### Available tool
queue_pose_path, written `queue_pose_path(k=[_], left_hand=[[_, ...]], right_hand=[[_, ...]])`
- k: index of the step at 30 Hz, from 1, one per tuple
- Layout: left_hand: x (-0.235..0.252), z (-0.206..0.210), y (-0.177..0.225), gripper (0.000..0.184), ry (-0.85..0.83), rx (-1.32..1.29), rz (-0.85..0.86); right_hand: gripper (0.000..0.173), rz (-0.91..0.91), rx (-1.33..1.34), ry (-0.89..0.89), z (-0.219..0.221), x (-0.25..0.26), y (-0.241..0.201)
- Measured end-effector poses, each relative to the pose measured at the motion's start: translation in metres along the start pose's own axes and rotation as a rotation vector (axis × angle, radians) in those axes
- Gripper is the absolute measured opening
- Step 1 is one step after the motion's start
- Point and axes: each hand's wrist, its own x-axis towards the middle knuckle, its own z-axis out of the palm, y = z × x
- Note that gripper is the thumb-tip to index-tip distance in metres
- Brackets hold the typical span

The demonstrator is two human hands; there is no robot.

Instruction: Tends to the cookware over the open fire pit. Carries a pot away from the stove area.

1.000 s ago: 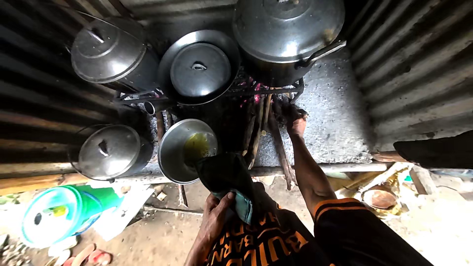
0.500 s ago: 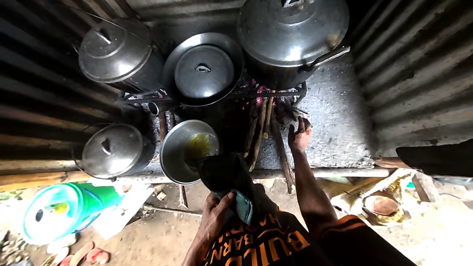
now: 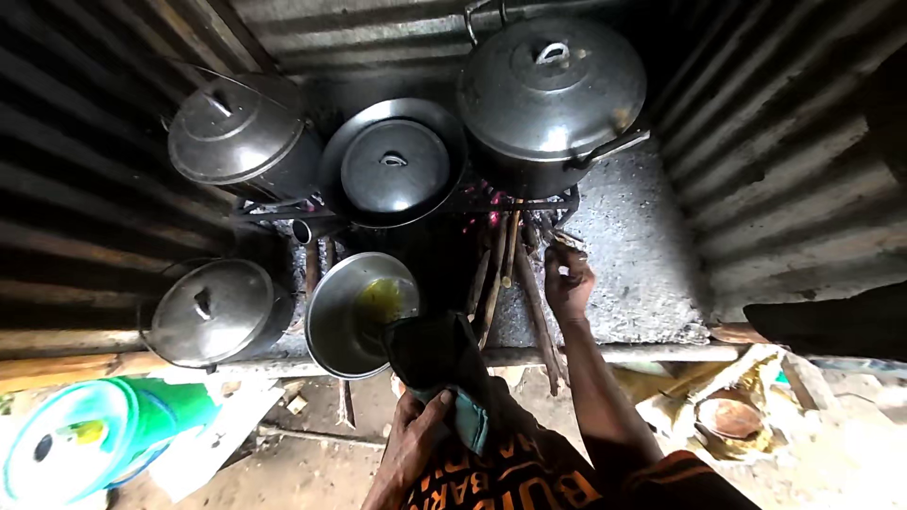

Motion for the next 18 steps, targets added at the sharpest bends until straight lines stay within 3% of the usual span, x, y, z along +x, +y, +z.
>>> queue_pose_path(k=[3,7,10,12,15,18], left_hand=[[0.0,0.001,-0.003,0.017,0.014,-0.017,0.0],[0.006,0.007,-0.009,0.016,-0.078,-0.014,0.028],[0.004,0.013,-0.004,0.015,-0.135,-0.028,0.021],[0.002,0.01,-0.007,0.015,-0.142,-0.037,0.05],[0.0,0.003,-0.009,0.017,-0.102,-0.065,0.087],[-0.001,-0.001,-0.006,0.017,-0.103,-0.066,0.068]], right_hand=[[0.021,-0.273,-0.031,0.1,-0.025,0.061,-0.061],[0.029,-0.466,-0.148,-0.07,-0.008,0.172,-0.147],[0.049,-0.209,-0.514,-0.371,0.043,0.261,-0.171],[0.063,-0.055,-0.702,-0.499,0.073,0.302,-0.155],[0.066,0.081,-0.812,-0.492,0.089,0.319,-0.124],[0.068,0.127,-0.865,-0.481,0.09,0.312,-0.126]])
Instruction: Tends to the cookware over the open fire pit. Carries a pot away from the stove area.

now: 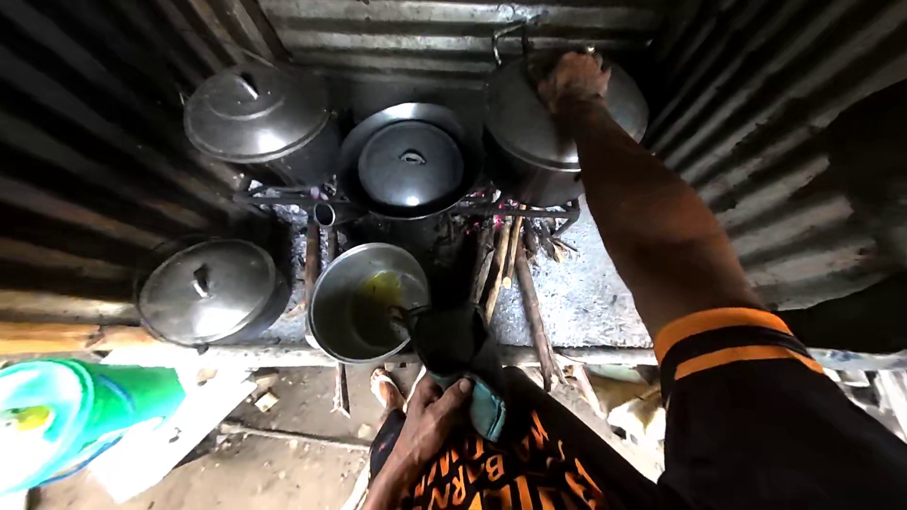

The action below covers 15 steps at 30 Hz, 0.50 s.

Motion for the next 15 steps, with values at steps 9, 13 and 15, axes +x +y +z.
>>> queue_pose_path(k=[9,13,15], left_hand=[[-0.005,-0.004,0.012,0.018,-0.073,0.001,0.019],[-0.011,-0.007,0.008,0.02,-0.101,0.025,0.0],[-0.013,-0.007,0.006,0.022,-0.141,0.022,-0.006]], right_hand=[[0.071,0.025,-0.022,0.033,-0.001,-0.011,-0.004],[0.073,0.029,-0.022,0.027,0.001,-0.005,-0.002],[0.074,0.036,-0.028,0.024,0.001,-0.004,-0.002]])
